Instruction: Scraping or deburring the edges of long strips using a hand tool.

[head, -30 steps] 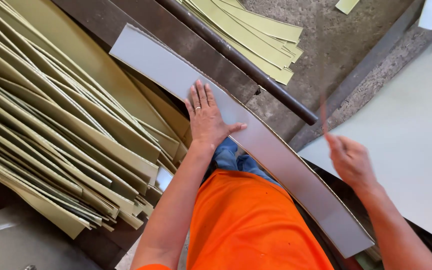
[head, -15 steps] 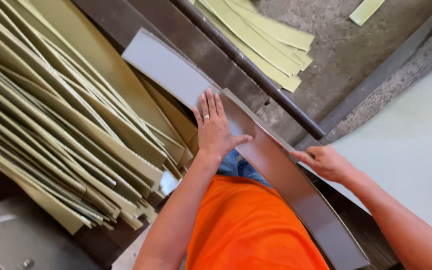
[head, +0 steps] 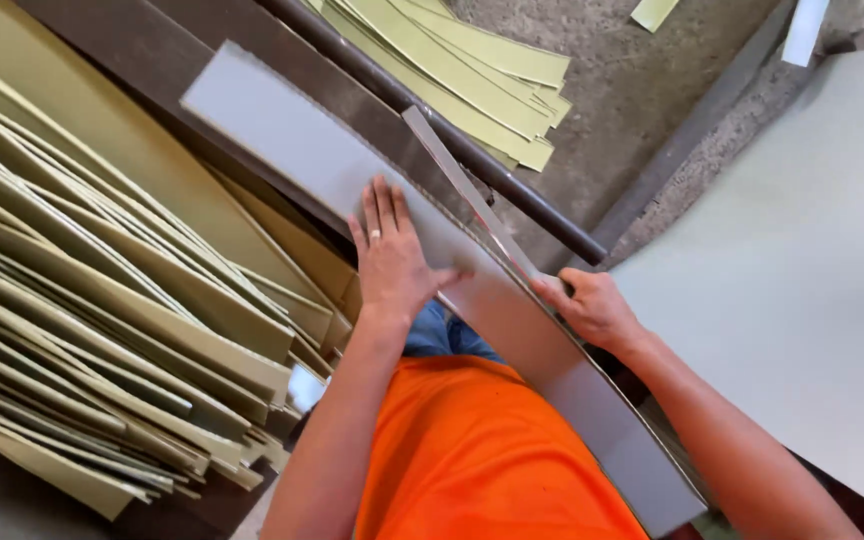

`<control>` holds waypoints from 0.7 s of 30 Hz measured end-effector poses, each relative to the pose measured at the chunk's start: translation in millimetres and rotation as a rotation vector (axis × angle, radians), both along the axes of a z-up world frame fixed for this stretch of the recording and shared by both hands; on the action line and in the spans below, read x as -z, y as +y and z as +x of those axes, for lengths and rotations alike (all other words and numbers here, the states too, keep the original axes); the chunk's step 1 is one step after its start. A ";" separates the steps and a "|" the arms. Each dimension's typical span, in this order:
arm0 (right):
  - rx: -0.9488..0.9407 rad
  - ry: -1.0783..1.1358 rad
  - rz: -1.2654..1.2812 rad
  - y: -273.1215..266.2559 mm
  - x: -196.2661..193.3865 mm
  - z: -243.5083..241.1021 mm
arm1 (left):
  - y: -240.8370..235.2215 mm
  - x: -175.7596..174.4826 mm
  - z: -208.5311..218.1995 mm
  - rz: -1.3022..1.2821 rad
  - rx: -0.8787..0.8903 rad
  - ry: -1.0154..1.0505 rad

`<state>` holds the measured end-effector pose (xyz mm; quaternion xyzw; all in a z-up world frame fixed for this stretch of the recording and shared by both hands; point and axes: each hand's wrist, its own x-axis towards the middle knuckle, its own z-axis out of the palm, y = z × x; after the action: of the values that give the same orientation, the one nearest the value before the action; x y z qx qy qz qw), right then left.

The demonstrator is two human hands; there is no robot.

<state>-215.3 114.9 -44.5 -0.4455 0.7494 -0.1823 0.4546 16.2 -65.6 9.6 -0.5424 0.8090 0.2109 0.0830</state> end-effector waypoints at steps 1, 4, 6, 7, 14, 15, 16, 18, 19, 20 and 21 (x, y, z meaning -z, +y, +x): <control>0.004 0.005 -0.005 -1.5 -5.1 -4.6 | 1.1 -1.8 5.3 -0.005 0.004 0.005; 0.012 0.090 0.039 1.9 -25.5 -19.0 | 10.0 -2.7 12.5 0.063 0.004 -0.033; 0.116 0.027 0.055 -2.5 -38.7 -22.3 | 12.2 4.0 15.3 0.010 -0.003 0.027; 0.118 0.028 0.053 -1.4 -35.5 -18.1 | 11.1 2.2 14.6 0.008 -0.001 0.028; -0.156 0.025 0.100 -2.2 -23.3 -13.2 | 7.5 0.7 12.9 0.057 0.024 -0.055; -0.127 0.016 0.110 -8.2 -26.2 -18.4 | 3.8 2.7 9.9 0.058 0.031 -0.078; -0.135 0.006 0.120 -4.1 -24.2 -17.5 | 8.9 1.5 13.1 0.069 0.024 -0.087; 0.136 -0.094 0.104 -5.3 -19.4 -21.3 | 6.6 1.2 12.1 0.043 0.009 0.013; 0.142 -0.088 0.094 -2.6 -14.3 -21.3 | 3.2 0.8 7.9 0.034 0.015 0.020; 0.151 -0.131 0.079 4.3 -9.5 -18.2 | 7.7 -1.1 9.0 0.065 0.000 -0.022; 0.161 -0.174 0.064 11.1 -4.9 -14.2 | 12.0 -3.2 11.1 0.096 -0.015 -0.064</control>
<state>-229.5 125.9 -39.6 -0.3518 0.7460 -0.2321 0.5156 27.3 -53.7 12.8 -0.5505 0.7906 0.2327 0.1332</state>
